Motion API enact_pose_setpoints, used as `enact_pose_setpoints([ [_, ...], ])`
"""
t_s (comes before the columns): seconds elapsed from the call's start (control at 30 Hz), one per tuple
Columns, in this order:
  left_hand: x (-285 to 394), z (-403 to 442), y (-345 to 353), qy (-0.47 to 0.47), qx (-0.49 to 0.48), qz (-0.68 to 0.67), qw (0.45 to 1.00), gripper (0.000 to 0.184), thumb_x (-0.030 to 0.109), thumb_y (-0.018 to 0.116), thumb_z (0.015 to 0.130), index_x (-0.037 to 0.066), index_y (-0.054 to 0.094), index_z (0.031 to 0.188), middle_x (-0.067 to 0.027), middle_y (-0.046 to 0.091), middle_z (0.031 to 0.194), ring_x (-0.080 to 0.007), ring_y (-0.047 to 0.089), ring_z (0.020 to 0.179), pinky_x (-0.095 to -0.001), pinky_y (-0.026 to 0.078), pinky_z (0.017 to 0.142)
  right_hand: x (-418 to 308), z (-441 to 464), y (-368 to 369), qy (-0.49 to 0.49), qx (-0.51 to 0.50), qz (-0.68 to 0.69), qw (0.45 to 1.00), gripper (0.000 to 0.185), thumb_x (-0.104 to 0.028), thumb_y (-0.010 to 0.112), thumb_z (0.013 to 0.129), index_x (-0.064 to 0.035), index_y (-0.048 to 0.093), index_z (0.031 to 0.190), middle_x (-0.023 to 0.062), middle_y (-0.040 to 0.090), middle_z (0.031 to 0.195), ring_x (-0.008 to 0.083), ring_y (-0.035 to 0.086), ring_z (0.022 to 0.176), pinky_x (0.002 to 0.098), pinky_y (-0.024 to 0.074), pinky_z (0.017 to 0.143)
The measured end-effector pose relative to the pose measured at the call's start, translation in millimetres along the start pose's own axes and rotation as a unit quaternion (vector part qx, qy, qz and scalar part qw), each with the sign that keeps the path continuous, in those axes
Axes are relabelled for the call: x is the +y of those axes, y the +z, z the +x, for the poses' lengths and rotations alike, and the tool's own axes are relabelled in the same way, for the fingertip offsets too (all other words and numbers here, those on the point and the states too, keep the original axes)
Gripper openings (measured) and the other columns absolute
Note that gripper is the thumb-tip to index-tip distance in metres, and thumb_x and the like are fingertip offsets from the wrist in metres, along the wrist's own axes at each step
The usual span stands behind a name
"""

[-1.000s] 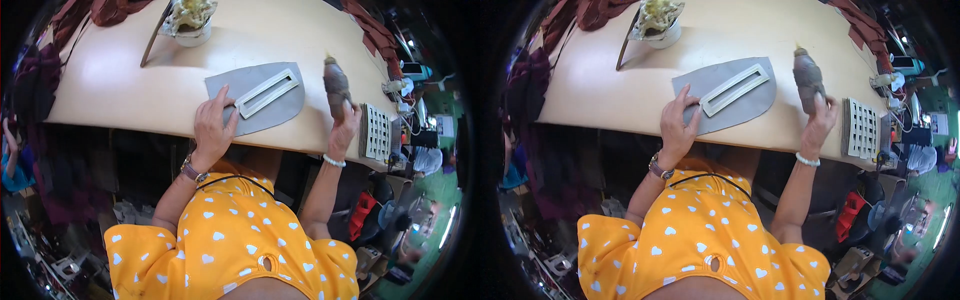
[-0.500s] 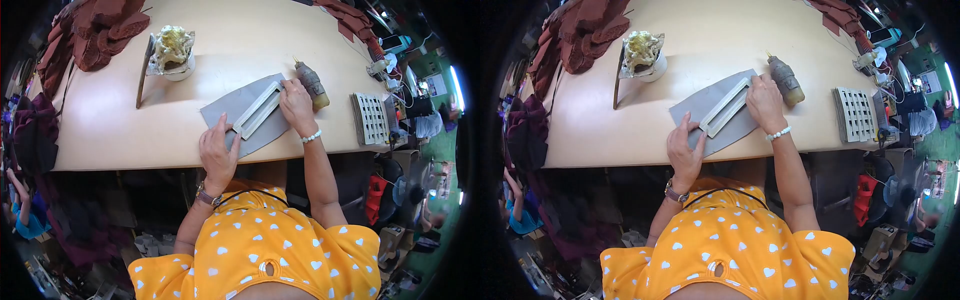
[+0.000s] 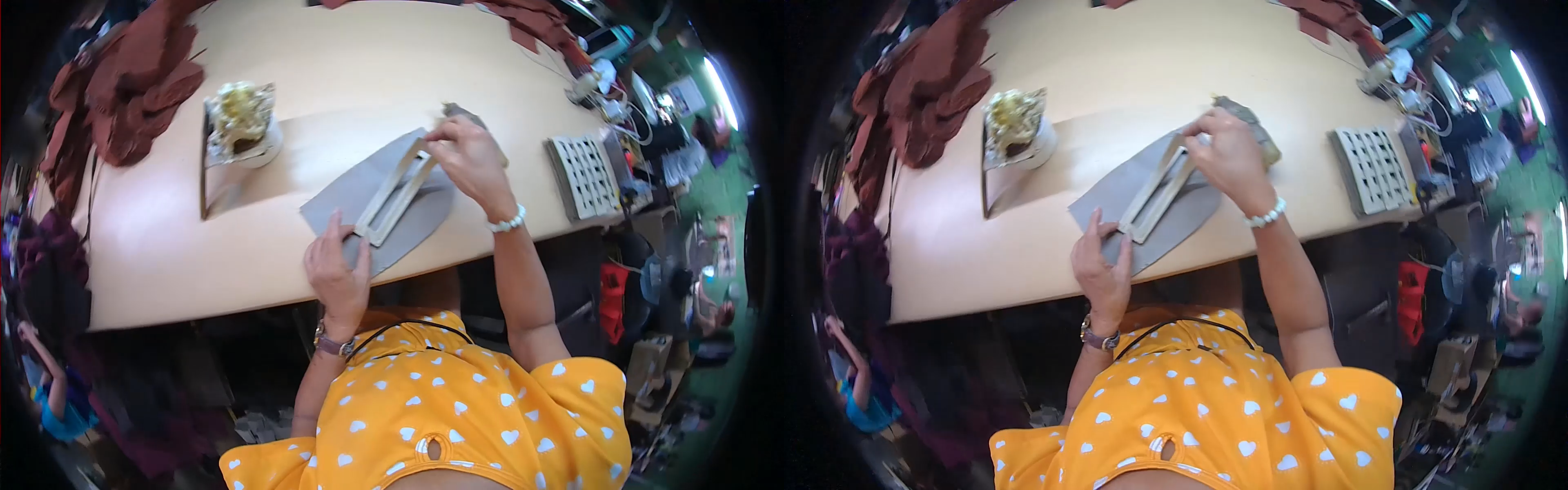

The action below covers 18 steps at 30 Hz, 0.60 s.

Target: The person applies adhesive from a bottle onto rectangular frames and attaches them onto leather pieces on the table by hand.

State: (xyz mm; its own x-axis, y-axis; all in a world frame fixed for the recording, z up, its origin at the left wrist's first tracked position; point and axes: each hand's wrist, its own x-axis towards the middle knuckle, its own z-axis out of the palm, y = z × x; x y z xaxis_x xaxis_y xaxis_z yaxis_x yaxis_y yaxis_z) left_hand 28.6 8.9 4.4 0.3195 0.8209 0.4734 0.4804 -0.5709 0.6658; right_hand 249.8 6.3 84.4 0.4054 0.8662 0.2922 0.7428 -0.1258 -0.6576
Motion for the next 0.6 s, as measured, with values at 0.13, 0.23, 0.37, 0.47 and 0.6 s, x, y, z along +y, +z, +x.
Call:
enact_pose_setpoints([
  [0.13, 1.3, -3.2, 0.3, -0.004, -0.010, -0.002, 1.000, 0.055, 0.007, 0.067, 0.074, 0.002, 0.047, 0.126, -0.0071, 0.063, 0.094, -0.0253, 0.057, 0.089, -0.0388, 0.039, 0.085, 7.9, 8.0, -16.4, 0.106, -0.058, 0.040, 0.992, 0.021, -0.015, 0.058, 0.080, 0.0034, 0.064, 0.088, 0.0104, 0.065, 0.084, 0.0177, 0.060, 0.075, 0.0293, 0.0458, 0.068],
  [0.23, 1.7, -3.5, 1.4, -0.001, -0.006, 0.004, 1.000, 0.055, 0.003, 0.066, 0.074, 0.002, 0.047, 0.126, -0.0081, 0.064, 0.094, -0.0258, 0.057, 0.090, -0.0394, 0.039, 0.085, 51.2, 18.5, -60.7, 0.105, -0.002, 0.140, 0.985, 0.024, -0.019, 0.057, 0.079, 0.0001, 0.066, 0.091, 0.0082, 0.066, 0.082, 0.0145, 0.061, 0.077, 0.0270, 0.0473, 0.070],
  [0.37, 4.4, -3.1, 1.4, 0.004, -0.004, 0.016, 1.000, 0.053, 0.003, 0.065, 0.076, -0.001, 0.048, 0.126, -0.0097, 0.064, 0.094, -0.0242, 0.057, 0.089, -0.0371, 0.041, 0.084, 109.7, 33.1, -168.4, 0.203, 0.085, 0.125, 0.967, 0.025, -0.024, 0.058, 0.078, -0.0059, 0.067, 0.094, 0.0029, 0.065, 0.083, 0.0104, 0.059, 0.076, 0.0264, 0.0464, 0.066],
  [0.47, 3.9, -3.4, 3.5, -0.007, 0.000, 0.033, 0.999, 0.053, 0.004, 0.066, 0.074, 0.001, 0.048, 0.124, -0.0090, 0.064, 0.094, -0.0263, 0.057, 0.089, -0.0393, 0.040, 0.084, 164.0, 37.5, -231.3, 0.276, 0.134, 0.129, 0.943, 0.023, -0.023, 0.058, 0.077, -0.0085, 0.065, 0.093, 0.0015, 0.061, 0.077, 0.0100, 0.056, 0.069, 0.0252, 0.0447, 0.063],
  [0.6, 5.8, -3.4, 5.5, -0.019, 0.005, 0.025, 0.999, 0.053, 0.004, 0.066, 0.075, 0.000, 0.048, 0.125, -0.0094, 0.063, 0.093, -0.0268, 0.057, 0.088, -0.0390, 0.041, 0.083, 236.8, 34.5, -268.3, 0.401, 0.184, 0.112, 0.890, 0.019, -0.024, 0.060, 0.074, -0.0098, 0.061, 0.087, 0.0009, 0.058, 0.073, 0.0098, 0.054, 0.066, 0.0234, 0.0431, 0.060],
])
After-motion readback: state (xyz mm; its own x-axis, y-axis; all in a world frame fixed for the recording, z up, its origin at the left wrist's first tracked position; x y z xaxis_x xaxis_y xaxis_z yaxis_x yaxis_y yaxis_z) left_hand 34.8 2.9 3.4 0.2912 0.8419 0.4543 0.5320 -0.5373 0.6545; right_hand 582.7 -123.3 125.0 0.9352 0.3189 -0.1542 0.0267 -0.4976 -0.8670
